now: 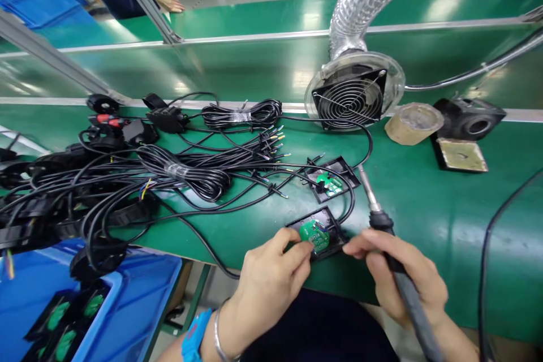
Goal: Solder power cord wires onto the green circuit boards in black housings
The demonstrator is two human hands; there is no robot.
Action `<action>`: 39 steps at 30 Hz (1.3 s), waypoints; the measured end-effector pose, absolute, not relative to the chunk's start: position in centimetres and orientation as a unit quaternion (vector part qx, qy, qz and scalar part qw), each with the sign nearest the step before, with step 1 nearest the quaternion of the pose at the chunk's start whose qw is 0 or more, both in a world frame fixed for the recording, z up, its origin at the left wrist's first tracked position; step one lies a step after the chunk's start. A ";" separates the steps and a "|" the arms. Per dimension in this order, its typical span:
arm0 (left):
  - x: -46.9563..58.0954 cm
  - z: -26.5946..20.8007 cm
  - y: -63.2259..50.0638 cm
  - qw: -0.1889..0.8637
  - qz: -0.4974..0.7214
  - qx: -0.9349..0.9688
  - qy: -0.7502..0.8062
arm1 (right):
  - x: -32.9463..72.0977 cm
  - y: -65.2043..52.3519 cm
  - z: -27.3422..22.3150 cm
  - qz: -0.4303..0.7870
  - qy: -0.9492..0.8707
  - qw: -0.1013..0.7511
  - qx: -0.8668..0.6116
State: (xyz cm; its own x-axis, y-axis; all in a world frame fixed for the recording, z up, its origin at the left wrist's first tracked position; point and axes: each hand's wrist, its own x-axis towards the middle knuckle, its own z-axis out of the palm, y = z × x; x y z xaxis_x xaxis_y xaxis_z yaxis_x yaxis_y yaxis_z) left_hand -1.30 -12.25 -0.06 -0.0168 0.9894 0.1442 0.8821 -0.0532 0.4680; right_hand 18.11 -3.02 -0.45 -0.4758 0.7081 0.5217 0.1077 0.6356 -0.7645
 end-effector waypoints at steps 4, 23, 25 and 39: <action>-1.3 -0.4 -11.4 0.137 0.204 0.688 0.683 | 19.6 -2.6 1.3 0.353 -0.813 0.403 -0.230; -1.5 -0.4 -11.3 0.164 0.192 0.702 0.666 | 19.2 -2.4 0.7 0.401 -0.820 0.335 -0.233; -1.6 -0.5 -11.3 0.164 0.191 0.702 0.667 | 19.3 -2.4 0.6 0.409 -0.821 0.335 -0.216; -1.5 -0.5 -11.4 0.164 0.204 0.698 0.666 | 19.5 -2.0 0.3 0.409 -0.832 0.320 -0.196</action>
State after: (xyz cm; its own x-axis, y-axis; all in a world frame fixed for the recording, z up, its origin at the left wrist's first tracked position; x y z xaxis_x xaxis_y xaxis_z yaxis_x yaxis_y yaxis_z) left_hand -1.50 -11.39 -0.45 0.0291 0.9973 0.0672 0.8637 -0.0589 0.5006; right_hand 19.45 -1.95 0.29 -0.7182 0.5882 0.3719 0.0650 0.5887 -0.8057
